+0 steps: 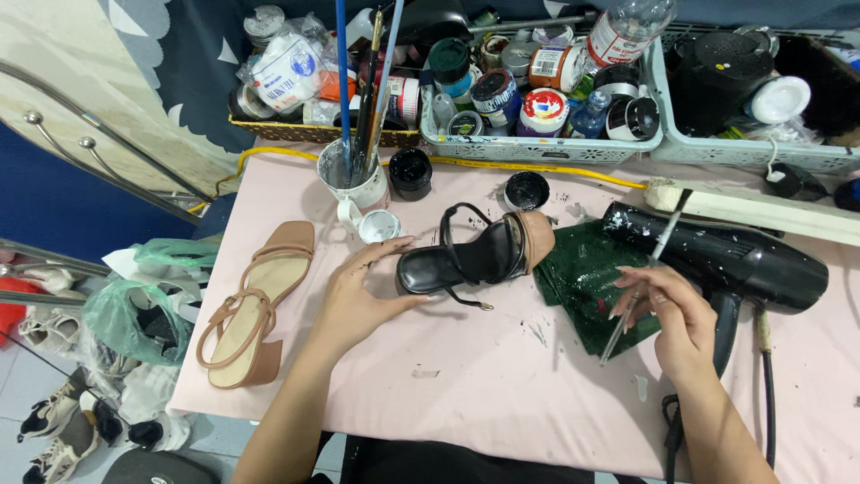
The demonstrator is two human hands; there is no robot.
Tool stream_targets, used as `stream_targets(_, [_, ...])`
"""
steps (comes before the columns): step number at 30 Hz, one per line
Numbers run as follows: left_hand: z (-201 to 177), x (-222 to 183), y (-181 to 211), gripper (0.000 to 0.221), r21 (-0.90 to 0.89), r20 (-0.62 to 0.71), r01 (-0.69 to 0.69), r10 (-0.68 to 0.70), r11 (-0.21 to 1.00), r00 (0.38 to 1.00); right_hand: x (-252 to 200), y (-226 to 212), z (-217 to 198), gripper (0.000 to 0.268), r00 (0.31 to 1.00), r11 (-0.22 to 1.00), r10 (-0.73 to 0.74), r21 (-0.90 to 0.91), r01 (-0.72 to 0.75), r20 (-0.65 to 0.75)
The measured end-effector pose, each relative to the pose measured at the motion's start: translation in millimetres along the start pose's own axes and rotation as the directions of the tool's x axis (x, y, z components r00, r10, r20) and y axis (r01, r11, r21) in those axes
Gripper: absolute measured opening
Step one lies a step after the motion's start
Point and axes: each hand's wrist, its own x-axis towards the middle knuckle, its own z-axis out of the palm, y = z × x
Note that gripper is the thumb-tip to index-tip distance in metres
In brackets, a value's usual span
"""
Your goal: The person paints the edges of a black sandal strap with a brush, uses a hairdryer to dry the paint, and then applies paint to the heel and sole edges of the sandal.
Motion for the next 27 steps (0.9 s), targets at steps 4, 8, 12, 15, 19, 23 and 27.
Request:
stream_targets(4, [8.8,0.3,9.4,0.071,-0.138,-0.02,-0.149,0.147,0.979,0.989,-1.4,-8.3,4.8,0.033,0.996,0.999,-0.021,-0.041,0.017,-0.085])
stream_targets(8, [9.6,2.1,17.2,0.065,-0.014,-0.035,-0.456,0.456,0.89,0.889,-1.4,-14.0,9.2,0.038,0.991,0.998,-0.025,-0.057,0.018,-0.131])
stream_targets(12, [5.2,6.8,25.6,0.054,0.072,0.041,-0.689,0.688,0.721,0.725,-2.4,-12.2,8.7,0.04,0.984,0.984,-0.031,-0.18,-0.001,-0.174])
stream_targets(15, [-3.8,5.0,32.8,0.036,0.209,0.11,-0.785,0.783,0.583,0.612,-4.5,-6.3,6.4,0.037,0.981,0.961,-0.104,-0.271,0.056,-0.165])
stream_targets(19, [-13.0,-0.2,40.0,0.026,0.292,0.189,-0.86,0.856,0.419,0.481,-6.4,2.1,5.1,0.02,0.96,0.982,-0.183,-0.077,0.17,-0.212])
stream_targets(23, [-13.4,-5.0,41.0,0.028,0.316,0.213,-0.877,0.874,0.362,0.437,-7.1,2.2,4.2,0.014,0.948,0.979,-0.201,-0.018,0.203,-0.249])
stream_targets(27, [-13.3,-7.2,36.2,0.032,0.332,0.239,-0.886,0.879,0.324,0.411,-8.3,-2.5,4.5,0.037,0.948,0.973,-0.225,-0.098,0.208,-0.226])
